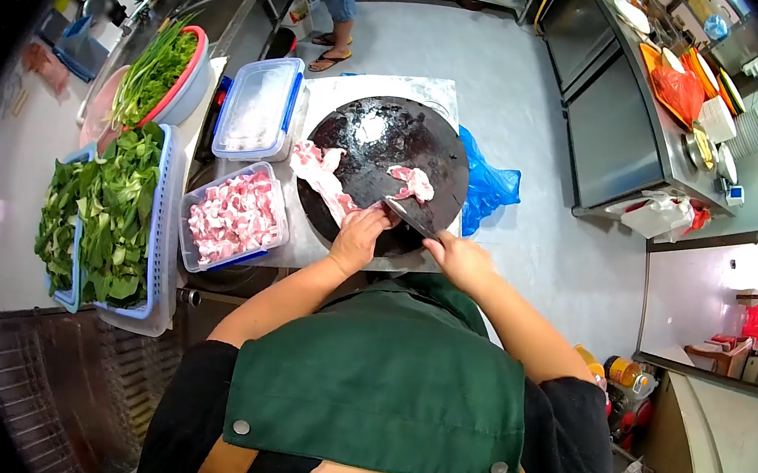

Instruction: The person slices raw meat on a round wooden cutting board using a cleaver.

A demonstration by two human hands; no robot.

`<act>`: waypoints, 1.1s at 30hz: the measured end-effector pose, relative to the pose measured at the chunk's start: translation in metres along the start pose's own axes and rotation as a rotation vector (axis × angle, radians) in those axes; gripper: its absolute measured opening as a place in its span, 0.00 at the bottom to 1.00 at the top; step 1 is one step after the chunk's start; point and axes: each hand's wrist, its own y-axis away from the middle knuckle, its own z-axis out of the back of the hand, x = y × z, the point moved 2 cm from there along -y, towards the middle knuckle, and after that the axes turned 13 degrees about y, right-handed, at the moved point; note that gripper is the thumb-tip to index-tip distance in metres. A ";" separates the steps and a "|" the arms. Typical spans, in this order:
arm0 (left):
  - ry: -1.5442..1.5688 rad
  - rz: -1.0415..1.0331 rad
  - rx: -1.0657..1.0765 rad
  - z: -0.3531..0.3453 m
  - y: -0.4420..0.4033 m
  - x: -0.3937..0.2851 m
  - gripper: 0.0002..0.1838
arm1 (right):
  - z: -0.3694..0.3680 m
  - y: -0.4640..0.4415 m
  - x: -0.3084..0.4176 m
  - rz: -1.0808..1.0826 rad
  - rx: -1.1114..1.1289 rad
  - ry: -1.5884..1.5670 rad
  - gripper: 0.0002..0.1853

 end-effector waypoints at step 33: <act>0.005 0.090 0.014 -0.007 0.000 0.007 0.13 | -0.021 -0.046 0.048 0.169 -0.111 0.079 0.22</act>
